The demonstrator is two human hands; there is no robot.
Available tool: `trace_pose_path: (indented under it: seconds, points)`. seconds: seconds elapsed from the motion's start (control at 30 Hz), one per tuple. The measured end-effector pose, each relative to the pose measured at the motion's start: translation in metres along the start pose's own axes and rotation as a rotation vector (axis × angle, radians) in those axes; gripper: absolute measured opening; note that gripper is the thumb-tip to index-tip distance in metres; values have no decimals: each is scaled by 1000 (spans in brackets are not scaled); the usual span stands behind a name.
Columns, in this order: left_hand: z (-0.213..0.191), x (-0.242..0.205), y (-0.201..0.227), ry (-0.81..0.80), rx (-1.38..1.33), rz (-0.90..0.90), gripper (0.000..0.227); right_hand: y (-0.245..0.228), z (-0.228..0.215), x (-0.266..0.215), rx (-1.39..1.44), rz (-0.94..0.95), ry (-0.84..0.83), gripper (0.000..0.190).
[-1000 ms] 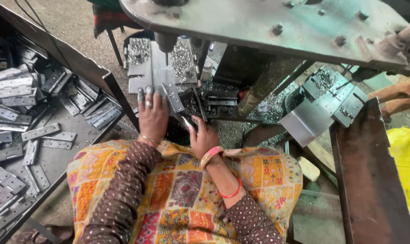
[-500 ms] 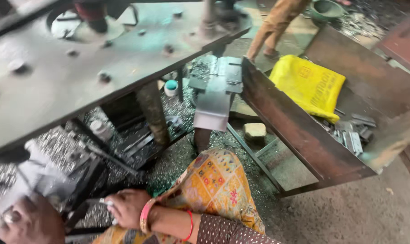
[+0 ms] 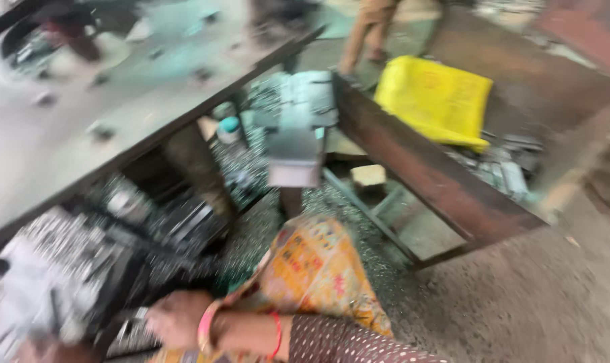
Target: The person sits on the floor and repeatedly places small metal plates under a press, activates the machine with a lever, and removes the processed plates. The person handles the plates one at a time and places them into a nearby bin.
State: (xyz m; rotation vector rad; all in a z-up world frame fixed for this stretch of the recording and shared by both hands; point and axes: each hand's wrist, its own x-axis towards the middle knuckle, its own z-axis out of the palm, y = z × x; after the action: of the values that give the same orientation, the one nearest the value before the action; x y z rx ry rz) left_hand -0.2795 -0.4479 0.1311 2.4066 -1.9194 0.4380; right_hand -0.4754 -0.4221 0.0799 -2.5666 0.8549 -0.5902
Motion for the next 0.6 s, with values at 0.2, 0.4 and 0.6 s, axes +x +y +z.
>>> trace_pose_path:
  seconds: [0.2, 0.4, 0.6]
  points:
    - [-24, -67, -13, -6, 151, -76, 29, -33, -57, -6, 187, 145, 215, 15]
    - [-15, -34, -6, 42, 6, -197, 38, -39, -78, -4, 117, 64, 179, 19]
    - [-28, -15, -9, -14, 42, -237, 37, -39, -81, -2, -77, 167, -98, 24]
